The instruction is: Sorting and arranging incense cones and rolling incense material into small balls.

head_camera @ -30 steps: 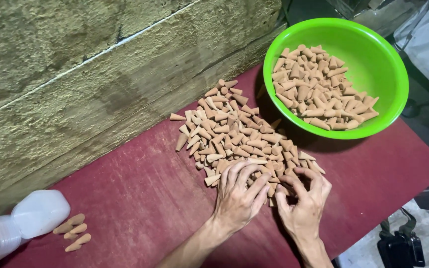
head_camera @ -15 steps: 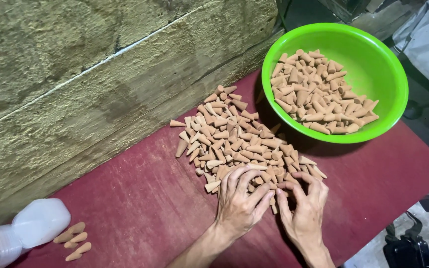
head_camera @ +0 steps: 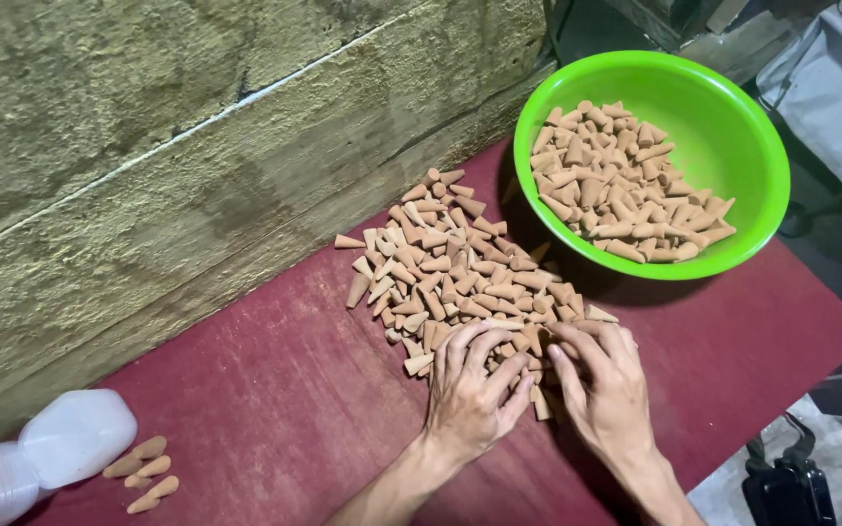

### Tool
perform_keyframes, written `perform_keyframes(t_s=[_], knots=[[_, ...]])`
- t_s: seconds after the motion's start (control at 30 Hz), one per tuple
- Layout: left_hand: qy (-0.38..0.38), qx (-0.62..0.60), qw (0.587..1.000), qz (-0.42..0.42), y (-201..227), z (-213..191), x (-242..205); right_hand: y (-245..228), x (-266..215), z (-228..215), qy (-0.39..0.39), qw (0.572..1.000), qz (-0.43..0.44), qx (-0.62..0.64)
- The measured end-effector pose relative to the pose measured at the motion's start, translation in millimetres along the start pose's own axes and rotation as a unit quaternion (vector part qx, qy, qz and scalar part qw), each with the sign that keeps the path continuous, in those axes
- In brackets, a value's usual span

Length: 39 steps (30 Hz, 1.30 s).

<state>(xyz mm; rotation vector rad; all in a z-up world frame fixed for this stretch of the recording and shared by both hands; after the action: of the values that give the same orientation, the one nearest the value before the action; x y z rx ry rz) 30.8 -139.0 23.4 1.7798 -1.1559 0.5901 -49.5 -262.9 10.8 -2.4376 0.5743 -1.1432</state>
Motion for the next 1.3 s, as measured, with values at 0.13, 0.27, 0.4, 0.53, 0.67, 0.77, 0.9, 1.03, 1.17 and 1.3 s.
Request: perform_keyframes(t_s=[0.13,0.27,0.4,0.53,0.67,0.77,0.9,1.03,1.17,1.3], knots=[[-0.007,0.013,1.000,-0.014,-5,5,-8,14,9,22,-0.053,0.998,-0.021,0.004],[-0.004,0.004,1.000,-0.013,-7,7,-8,18,15,39,-0.133,0.990,0.003,-0.053],[-0.002,-0.001,1.000,-0.016,-7,4,-6,12,18,41,-0.141,0.988,0.003,-0.059],[-0.008,-0.003,1.000,-0.026,-9,7,-7,13,15,41,-0.125,0.991,0.001,-0.052],[-0.005,-0.006,1.000,-0.030,-8,4,-3,9,19,32,-0.086,0.996,0.028,-0.005],[-0.007,-0.004,0.999,-0.032,-8,4,-3,6,20,28,-0.065,0.998,0.016,0.013],[-0.003,-0.010,0.999,-0.034,-9,4,-5,9,17,24,-0.031,0.999,0.028,0.011],[-0.001,-0.011,0.999,-0.034,-9,4,-5,15,14,28,-0.031,0.998,0.046,0.006],[-0.003,-0.010,0.999,-0.046,-12,8,-10,11,15,26,-0.034,0.998,0.052,0.020],[0.002,-0.021,0.998,-0.060,-16,10,-15,13,12,17,0.018,0.998,0.044,0.031]])
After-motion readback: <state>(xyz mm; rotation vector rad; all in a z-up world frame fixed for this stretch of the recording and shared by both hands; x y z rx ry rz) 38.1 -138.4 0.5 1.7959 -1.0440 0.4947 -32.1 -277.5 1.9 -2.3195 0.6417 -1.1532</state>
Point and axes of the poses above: each hand's wrist, its own x-axis towards the middle knuckle, its own z-axis out of the palm, y = z × x, the point moved 10 cm from there along x, towards the middle knuckle, and after that the axes turned 15 degrees about y, right-handed, at the moved point
